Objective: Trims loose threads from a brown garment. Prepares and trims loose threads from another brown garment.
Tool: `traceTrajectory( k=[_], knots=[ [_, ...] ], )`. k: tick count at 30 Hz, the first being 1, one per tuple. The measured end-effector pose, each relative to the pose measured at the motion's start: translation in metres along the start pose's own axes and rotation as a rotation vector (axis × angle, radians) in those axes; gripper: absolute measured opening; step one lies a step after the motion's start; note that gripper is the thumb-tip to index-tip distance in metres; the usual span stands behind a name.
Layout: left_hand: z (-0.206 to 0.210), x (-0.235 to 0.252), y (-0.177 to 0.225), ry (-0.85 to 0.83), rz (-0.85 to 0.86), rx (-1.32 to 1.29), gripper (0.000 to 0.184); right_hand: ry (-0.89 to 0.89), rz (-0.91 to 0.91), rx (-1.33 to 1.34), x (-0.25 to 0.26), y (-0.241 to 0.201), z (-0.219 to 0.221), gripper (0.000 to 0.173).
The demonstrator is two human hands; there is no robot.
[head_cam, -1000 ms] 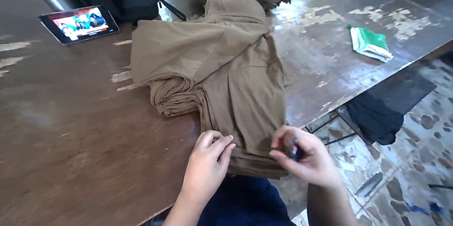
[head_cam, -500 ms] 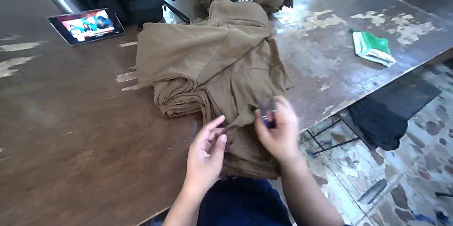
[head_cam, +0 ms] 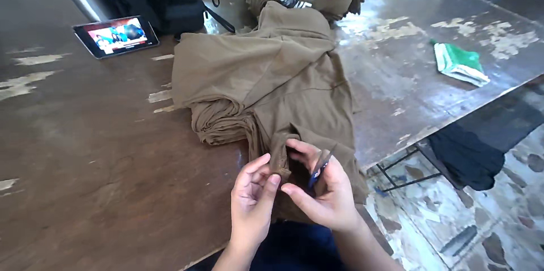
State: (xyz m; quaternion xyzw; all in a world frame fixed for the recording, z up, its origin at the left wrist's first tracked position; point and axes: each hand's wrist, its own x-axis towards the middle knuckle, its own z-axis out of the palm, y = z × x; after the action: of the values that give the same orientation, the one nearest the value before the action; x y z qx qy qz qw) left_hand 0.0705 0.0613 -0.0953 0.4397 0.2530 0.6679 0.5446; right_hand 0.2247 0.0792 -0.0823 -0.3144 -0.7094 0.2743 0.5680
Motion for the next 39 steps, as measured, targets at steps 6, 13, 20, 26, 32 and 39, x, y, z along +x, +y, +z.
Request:
traceTrajectory(
  k=[6,13,20,26,32,39],
  knots=[
    [0.000,-0.005,-0.001,0.007,0.065,0.121,0.019,0.180,-0.092,-0.146,0.002,-0.003,0.012,0.018],
    [0.010,-0.005,-0.003,0.077,0.126,0.166,0.018,-0.084,-0.302,-0.184,-0.020,-0.036,0.017,0.020],
    [0.001,-0.008,0.001,0.100,-0.001,-0.066,0.010,-0.165,-0.016,-0.532,-0.016,-0.015,-0.024,0.044],
    [0.001,-0.010,0.002,0.014,0.048,-0.073,0.010,-0.235,0.036,-0.731,-0.015,-0.011,-0.018,0.048],
    [0.001,-0.009,-0.001,0.006,0.104,-0.022,0.015,-0.250,0.080,-0.632,-0.014,-0.007,-0.017,0.046],
    [0.004,-0.008,-0.005,0.022,0.110,0.032,0.037,-0.181,0.114,-0.588,-0.020,-0.007,-0.019,0.046]
  ],
)
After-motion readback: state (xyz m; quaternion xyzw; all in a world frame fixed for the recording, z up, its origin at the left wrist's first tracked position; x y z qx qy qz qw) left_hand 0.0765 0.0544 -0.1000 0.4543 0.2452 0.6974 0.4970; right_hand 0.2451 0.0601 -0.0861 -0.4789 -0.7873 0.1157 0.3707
